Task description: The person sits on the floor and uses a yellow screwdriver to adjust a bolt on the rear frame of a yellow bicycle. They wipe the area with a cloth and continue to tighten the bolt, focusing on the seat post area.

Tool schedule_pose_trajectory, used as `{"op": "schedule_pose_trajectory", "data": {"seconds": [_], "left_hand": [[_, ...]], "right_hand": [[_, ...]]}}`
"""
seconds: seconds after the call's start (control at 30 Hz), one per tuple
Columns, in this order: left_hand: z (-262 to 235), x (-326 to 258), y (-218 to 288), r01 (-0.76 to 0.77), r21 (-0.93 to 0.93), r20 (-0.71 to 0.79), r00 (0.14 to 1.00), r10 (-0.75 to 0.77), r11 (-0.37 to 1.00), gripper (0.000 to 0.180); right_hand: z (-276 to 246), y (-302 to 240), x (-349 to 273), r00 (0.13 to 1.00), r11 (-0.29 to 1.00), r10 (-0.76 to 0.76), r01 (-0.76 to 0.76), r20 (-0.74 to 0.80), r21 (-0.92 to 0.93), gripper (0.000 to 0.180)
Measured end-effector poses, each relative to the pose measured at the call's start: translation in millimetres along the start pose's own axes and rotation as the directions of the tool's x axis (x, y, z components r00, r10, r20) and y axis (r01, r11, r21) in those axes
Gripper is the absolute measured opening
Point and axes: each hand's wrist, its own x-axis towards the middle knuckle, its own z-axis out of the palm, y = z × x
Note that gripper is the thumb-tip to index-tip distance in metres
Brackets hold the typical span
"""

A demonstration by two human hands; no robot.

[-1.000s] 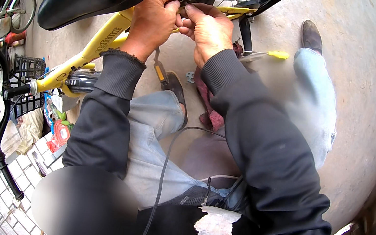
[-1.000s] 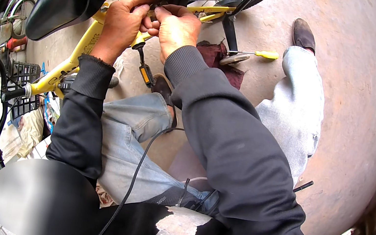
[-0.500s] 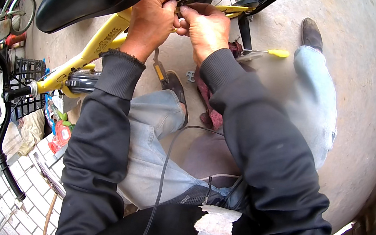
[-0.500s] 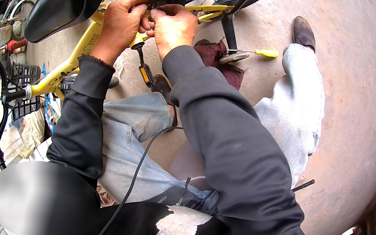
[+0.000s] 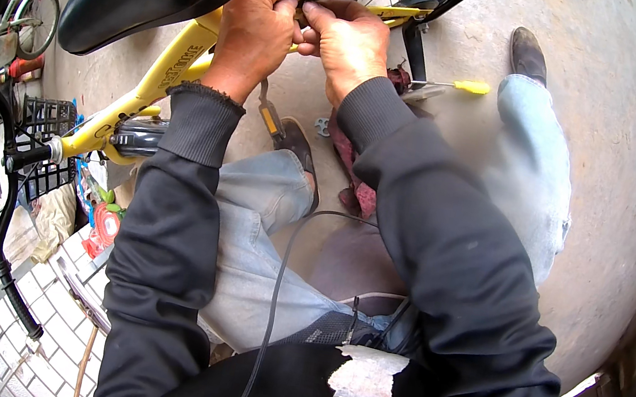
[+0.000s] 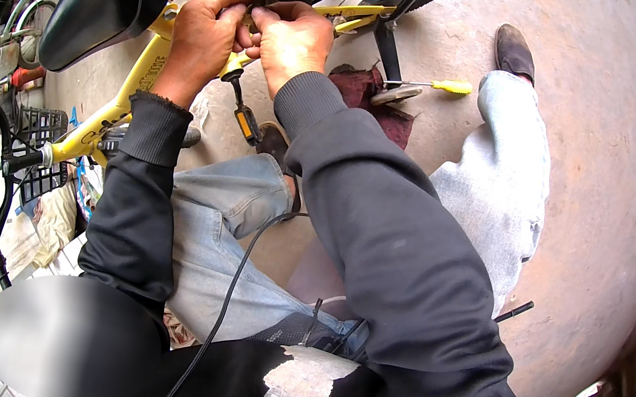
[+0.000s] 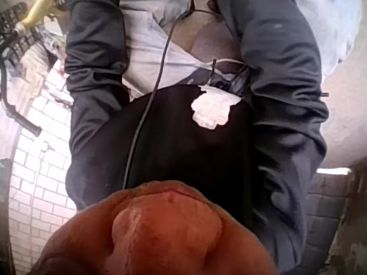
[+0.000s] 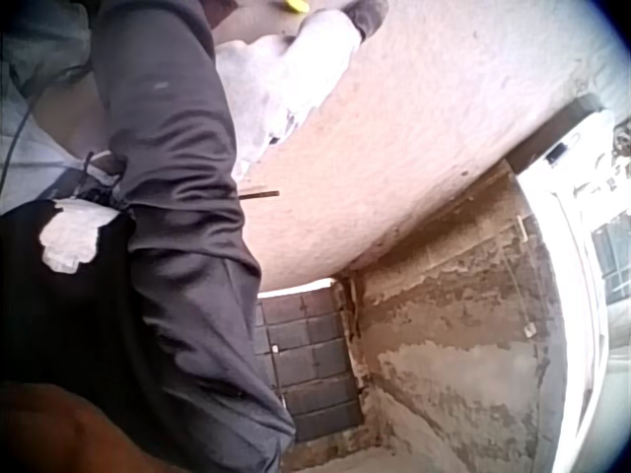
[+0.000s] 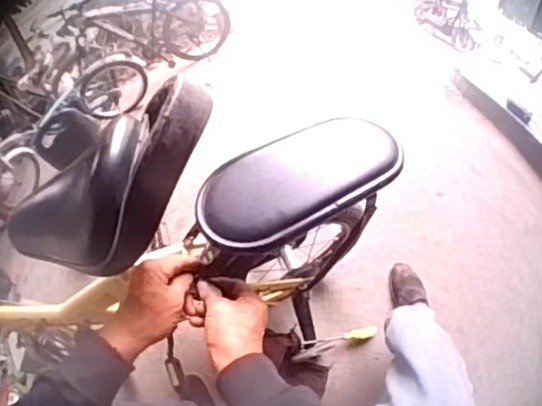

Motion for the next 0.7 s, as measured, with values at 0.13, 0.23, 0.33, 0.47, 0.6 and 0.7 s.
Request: {"op": "schedule_pose_trajectory", "data": {"seconds": [0.13,0.23,0.33,0.47,0.6,0.7], "left_hand": [[1.2,0.5,1.0,-0.050,0.031,-0.020,0.999,0.051,0.998,0.023],[3.0,0.9,-5.2,-0.096,0.111,-0.037,0.994,0.100,0.989,0.024],[4.8,-1.5,-1.8,-0.080,0.136,-0.046,0.995,0.087,0.987,0.024],[5.4,-2.0,5.2,-0.117,0.172,-0.063,0.990,0.129,0.978,0.024],[1.5,-2.9,11.4,-0.102,0.210,-0.033,0.993,0.112,0.972,0.024],[3.2,-3.3,7.8,-0.105,0.175,-0.046,0.992,0.115,0.979,0.025]], "right_hand": [[0.2,-1.4,0.2,1.000,1.000,0.024,-0.024,0.002,-0.005,0.022],[2.7,-1.9,-2.2,0.999,0.999,0.036,-0.036,-0.007,0.006,0.021],[3.3,-3.6,-5.9,0.999,0.999,0.037,-0.036,-0.024,0.024,0.022],[5.0,-4.6,-4.5,0.996,0.991,0.072,-0.066,-0.048,0.114,0.017],[5.5,-0.8,-2.8,0.998,0.993,0.066,-0.063,-0.020,0.102,0.019],[6.6,-1.2,-4.4,0.999,0.999,0.025,-0.023,-0.036,0.042,0.021]]}}
